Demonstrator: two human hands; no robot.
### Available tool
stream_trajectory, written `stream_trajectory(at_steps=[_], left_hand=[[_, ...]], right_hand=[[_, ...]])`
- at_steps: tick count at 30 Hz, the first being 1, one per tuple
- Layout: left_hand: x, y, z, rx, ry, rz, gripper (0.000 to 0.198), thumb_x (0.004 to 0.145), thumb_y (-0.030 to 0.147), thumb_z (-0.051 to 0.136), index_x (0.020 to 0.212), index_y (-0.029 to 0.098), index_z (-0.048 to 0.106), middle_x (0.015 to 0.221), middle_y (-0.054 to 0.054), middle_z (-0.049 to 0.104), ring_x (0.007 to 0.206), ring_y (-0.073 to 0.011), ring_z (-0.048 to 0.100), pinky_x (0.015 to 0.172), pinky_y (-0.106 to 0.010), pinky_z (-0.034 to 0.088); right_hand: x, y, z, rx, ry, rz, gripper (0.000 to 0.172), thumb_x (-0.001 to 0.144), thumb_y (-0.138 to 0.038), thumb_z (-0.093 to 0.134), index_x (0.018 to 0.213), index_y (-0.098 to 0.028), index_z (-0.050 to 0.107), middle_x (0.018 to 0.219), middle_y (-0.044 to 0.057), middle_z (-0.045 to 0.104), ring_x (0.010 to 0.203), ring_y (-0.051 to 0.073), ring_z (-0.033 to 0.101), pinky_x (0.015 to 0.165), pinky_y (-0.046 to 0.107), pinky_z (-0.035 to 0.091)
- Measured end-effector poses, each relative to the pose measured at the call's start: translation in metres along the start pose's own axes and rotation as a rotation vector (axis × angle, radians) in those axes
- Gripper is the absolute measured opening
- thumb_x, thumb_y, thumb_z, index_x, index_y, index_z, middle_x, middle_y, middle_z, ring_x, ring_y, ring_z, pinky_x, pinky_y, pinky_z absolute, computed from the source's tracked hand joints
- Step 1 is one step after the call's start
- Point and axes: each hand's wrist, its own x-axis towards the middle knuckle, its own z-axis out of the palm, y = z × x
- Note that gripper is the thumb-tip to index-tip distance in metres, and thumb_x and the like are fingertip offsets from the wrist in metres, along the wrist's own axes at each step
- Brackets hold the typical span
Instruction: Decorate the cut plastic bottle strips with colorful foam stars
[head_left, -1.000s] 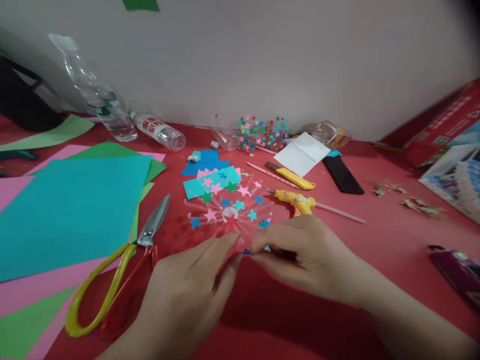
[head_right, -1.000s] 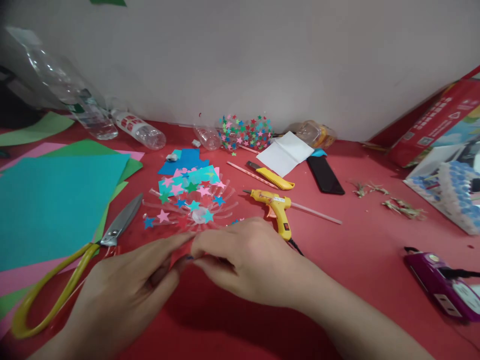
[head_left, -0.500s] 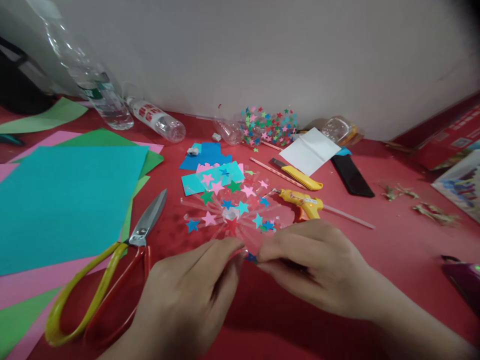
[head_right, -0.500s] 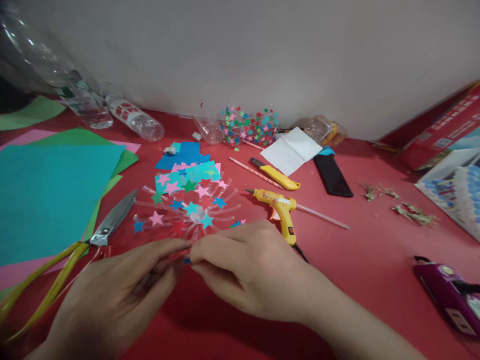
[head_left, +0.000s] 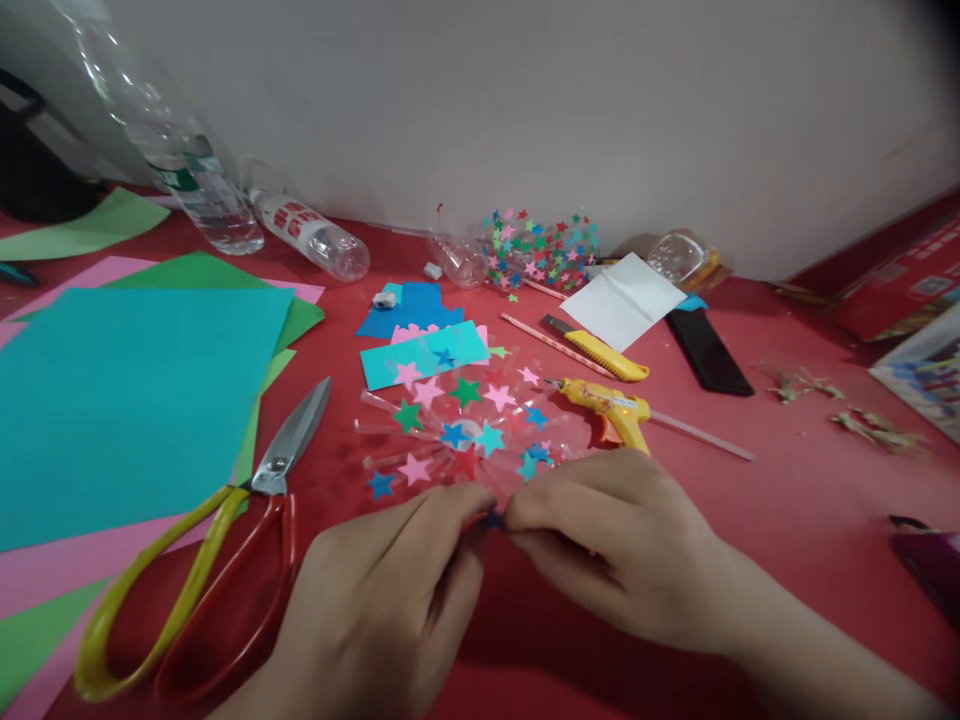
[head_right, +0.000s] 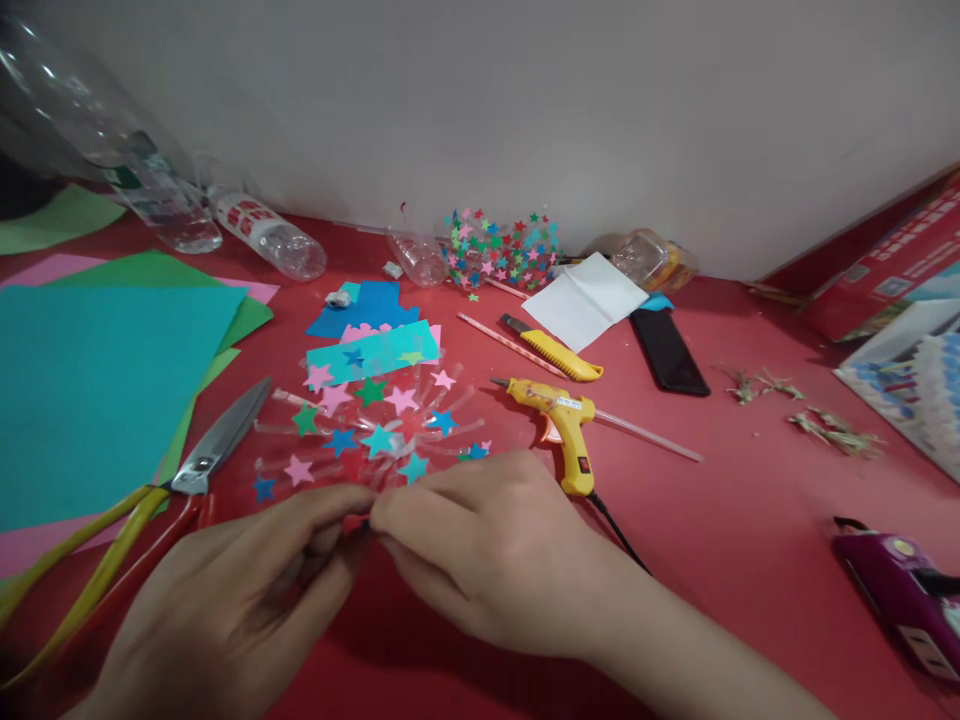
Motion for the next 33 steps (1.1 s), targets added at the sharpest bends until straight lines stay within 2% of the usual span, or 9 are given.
stream_trajectory(at_steps=[4,9,14,18,26,29,33], left_hand=[[-0.001,0.0,-0.001,-0.019,-0.025,-0.003,0.02,0.086,0.015,0.046,0.103,0.021,0.054,0.065,0.003,0.069,0.045,-0.0119,0.062,0.048,-0.021,0.051],[-0.001,0.0,-0.002,-0.022,-0.011,-0.008,0.018,0.088,0.018,0.045,0.104,0.022,0.052,0.063,0.004,0.067,0.045,-0.0112,0.061,0.058,-0.022,0.055],[-0.001,0.001,-0.003,-0.044,-0.048,-0.004,0.018,0.086,0.016,0.045,0.102,0.022,0.051,0.063,0.005,0.066,0.046,-0.0102,0.061,0.058,-0.02,0.055],[-0.002,0.0,-0.002,-0.022,-0.043,0.006,0.019,0.087,0.016,0.046,0.104,0.023,0.05,0.068,0.004,0.067,0.052,-0.0112,0.064,0.059,-0.02,0.055],[-0.001,0.004,-0.002,-0.09,-0.024,-0.032,0.016,0.089,0.016,0.048,0.103,0.024,0.051,0.071,0.006,0.068,0.053,-0.0088,0.064,0.055,-0.017,0.05],[0.0,0.005,-0.002,-0.15,-0.016,-0.077,0.017,0.087,0.015,0.051,0.102,0.024,0.052,0.071,0.008,0.068,0.053,-0.0065,0.063,0.056,-0.015,0.05],[0.0,0.005,-0.002,-0.244,-0.049,-0.169,0.015,0.086,0.016,0.052,0.098,0.025,0.055,0.064,0.01,0.066,0.049,-0.0055,0.061,0.051,-0.013,0.048]], right_hand=[[-0.001,0.0,0.002,-0.026,0.016,-0.009,0.017,0.091,-0.011,0.044,0.083,-0.018,0.057,0.067,-0.001,0.061,0.055,0.009,0.045,0.053,0.024,0.032],[-0.002,0.0,0.002,-0.01,0.037,-0.02,0.014,0.089,-0.01,0.047,0.084,-0.017,0.058,0.067,-0.001,0.061,0.056,0.009,0.046,0.053,0.023,0.032],[0.0,0.001,0.003,-0.012,0.052,-0.028,0.014,0.089,-0.009,0.048,0.083,-0.016,0.058,0.067,-0.001,0.06,0.056,0.009,0.046,0.054,0.023,0.033],[0.002,-0.002,0.003,0.014,0.066,0.003,0.012,0.088,-0.009,0.048,0.083,-0.016,0.057,0.064,-0.003,0.054,0.056,0.008,0.043,0.054,0.02,0.033],[0.001,-0.009,0.004,0.094,0.091,0.192,0.009,0.085,-0.011,0.055,0.09,-0.017,0.058,0.06,-0.008,0.05,0.051,0.004,0.043,0.052,0.017,0.032],[0.002,-0.012,0.005,0.109,0.084,0.256,0.01,0.085,-0.014,0.056,0.094,-0.018,0.059,0.058,-0.009,0.049,0.049,0.004,0.043,0.051,0.016,0.032],[0.003,-0.016,0.007,0.151,0.091,0.34,0.009,0.085,-0.015,0.056,0.092,-0.02,0.058,0.056,-0.01,0.048,0.046,0.004,0.042,0.048,0.016,0.03]])
